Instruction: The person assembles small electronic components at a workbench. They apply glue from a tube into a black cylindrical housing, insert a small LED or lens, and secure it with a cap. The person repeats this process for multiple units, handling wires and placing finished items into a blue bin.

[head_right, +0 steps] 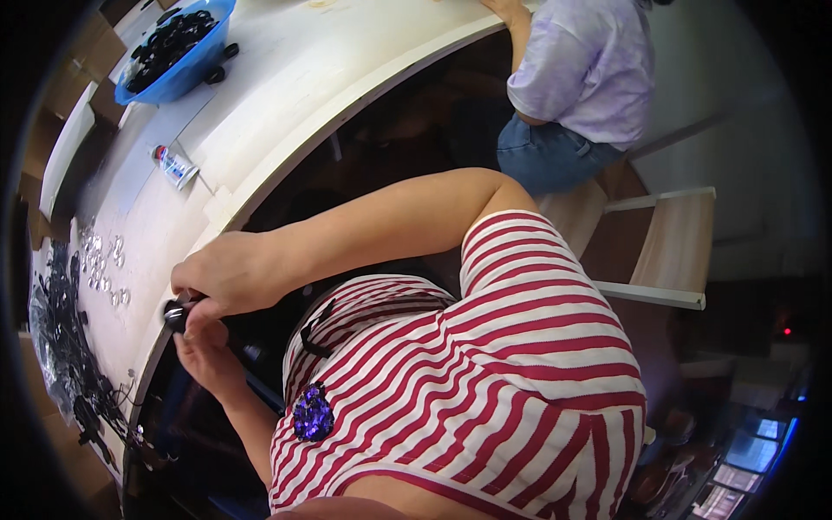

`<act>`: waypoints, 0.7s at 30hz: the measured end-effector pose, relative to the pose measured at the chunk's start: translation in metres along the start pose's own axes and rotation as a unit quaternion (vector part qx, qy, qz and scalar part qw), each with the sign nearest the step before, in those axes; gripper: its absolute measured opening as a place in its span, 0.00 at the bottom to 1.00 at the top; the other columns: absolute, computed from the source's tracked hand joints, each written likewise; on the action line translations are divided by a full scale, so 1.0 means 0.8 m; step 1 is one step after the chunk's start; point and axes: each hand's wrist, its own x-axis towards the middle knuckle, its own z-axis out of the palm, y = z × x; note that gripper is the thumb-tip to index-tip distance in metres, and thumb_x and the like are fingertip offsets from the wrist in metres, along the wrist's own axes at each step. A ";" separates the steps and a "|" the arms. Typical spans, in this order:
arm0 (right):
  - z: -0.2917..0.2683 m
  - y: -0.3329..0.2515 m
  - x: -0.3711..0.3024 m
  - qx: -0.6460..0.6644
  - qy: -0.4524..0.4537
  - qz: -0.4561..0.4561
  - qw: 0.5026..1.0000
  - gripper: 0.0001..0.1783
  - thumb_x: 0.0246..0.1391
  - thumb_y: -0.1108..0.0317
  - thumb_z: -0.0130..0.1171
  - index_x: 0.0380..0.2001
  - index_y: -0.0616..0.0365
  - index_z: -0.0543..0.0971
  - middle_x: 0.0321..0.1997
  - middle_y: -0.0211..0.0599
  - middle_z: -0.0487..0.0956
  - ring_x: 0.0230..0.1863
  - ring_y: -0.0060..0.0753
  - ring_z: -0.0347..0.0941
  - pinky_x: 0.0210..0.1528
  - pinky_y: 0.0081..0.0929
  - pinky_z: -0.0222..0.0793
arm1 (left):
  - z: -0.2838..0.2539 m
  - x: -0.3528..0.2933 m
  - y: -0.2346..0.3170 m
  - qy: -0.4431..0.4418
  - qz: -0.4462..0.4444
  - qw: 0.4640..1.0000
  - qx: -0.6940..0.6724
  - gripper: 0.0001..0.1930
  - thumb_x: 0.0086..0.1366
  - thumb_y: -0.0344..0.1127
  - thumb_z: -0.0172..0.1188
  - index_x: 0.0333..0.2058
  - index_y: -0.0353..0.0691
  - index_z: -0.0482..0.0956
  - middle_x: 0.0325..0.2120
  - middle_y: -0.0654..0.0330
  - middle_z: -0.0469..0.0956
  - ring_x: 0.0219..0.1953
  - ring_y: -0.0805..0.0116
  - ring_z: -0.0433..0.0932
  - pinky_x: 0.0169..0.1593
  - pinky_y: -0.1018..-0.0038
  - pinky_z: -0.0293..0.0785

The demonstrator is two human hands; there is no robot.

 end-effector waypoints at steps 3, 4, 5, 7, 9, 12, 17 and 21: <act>0.047 0.027 -0.007 0.046 -0.042 0.001 0.998 0.29 0.52 0.50 0.52 0.47 0.64 0.67 0.46 0.50 0.72 0.47 0.51 0.69 0.48 0.36 0.65 | -0.001 0.019 0.029 0.029 0.024 0.969 -0.246 0.24 0.59 0.50 0.53 0.43 0.34 0.66 0.15 0.71 0.52 0.16 0.81 0.48 0.20 0.82 0.45; 0.062 0.033 -0.014 0.066 -0.078 0.021 0.995 0.29 0.54 0.50 0.49 0.50 0.64 0.65 0.48 0.52 0.70 0.50 0.52 0.67 0.52 0.36 0.63 | 0.000 0.025 0.036 0.014 0.046 0.951 -0.305 0.23 0.61 0.49 0.51 0.43 0.34 0.66 0.15 0.71 0.51 0.16 0.81 0.48 0.20 0.82 0.45; 0.080 0.039 -0.019 0.098 -0.081 0.020 0.992 0.25 0.55 0.53 0.48 0.47 0.64 0.66 0.46 0.52 0.70 0.48 0.51 0.68 0.49 0.36 0.64 | -0.003 0.030 0.039 0.005 0.075 0.930 -0.360 0.21 0.62 0.48 0.50 0.43 0.34 0.65 0.15 0.71 0.50 0.16 0.81 0.47 0.20 0.83 0.46; 0.101 0.033 -0.023 0.147 -0.032 0.035 0.988 0.16 0.56 0.60 0.47 0.42 0.61 0.68 0.38 0.48 0.73 0.41 0.48 0.70 0.42 0.36 0.65 | -0.005 0.037 0.049 0.006 0.107 0.896 -0.432 0.20 0.63 0.47 0.48 0.42 0.35 0.65 0.15 0.71 0.50 0.16 0.81 0.48 0.20 0.83 0.46; 0.109 0.025 -0.028 0.170 0.026 0.045 0.984 0.14 0.57 0.66 0.46 0.44 0.62 0.68 0.32 0.41 0.73 0.32 0.34 0.71 0.36 0.26 0.67 | 0.002 0.047 0.056 0.034 0.114 0.904 -0.411 0.19 0.63 0.47 0.48 0.43 0.36 0.65 0.16 0.71 0.49 0.16 0.81 0.47 0.20 0.83 0.46; 0.080 0.009 -0.027 0.254 0.046 0.073 0.963 0.15 0.57 0.69 0.44 0.47 0.62 0.67 0.25 0.32 0.71 0.27 0.20 0.67 0.31 0.18 0.65 | 0.013 0.059 0.060 0.020 0.144 0.913 -0.382 0.26 0.62 0.52 0.48 0.49 0.34 0.62 0.27 0.64 0.63 0.25 0.77 0.57 0.27 0.82 0.56; -0.039 -0.056 -0.020 0.331 0.140 -0.025 0.933 0.23 0.58 0.66 0.43 0.56 0.62 0.61 0.20 0.31 0.70 0.15 0.13 0.61 0.16 0.09 0.53 | -0.008 0.049 0.055 0.043 0.059 0.978 -0.193 0.30 0.64 0.55 0.42 0.58 0.41 0.54 0.50 0.56 0.65 0.47 0.69 0.68 0.50 0.72 0.66; -0.173 -0.081 0.017 0.240 0.237 -0.169 0.926 0.17 0.55 0.65 0.45 0.46 0.62 0.65 0.21 0.31 0.70 0.16 0.15 0.61 0.14 0.11 0.52 | -0.024 0.027 0.044 0.049 0.038 0.982 -0.180 0.24 0.67 0.45 0.42 0.57 0.40 0.55 0.46 0.59 0.69 0.44 0.73 0.69 0.46 0.76 0.67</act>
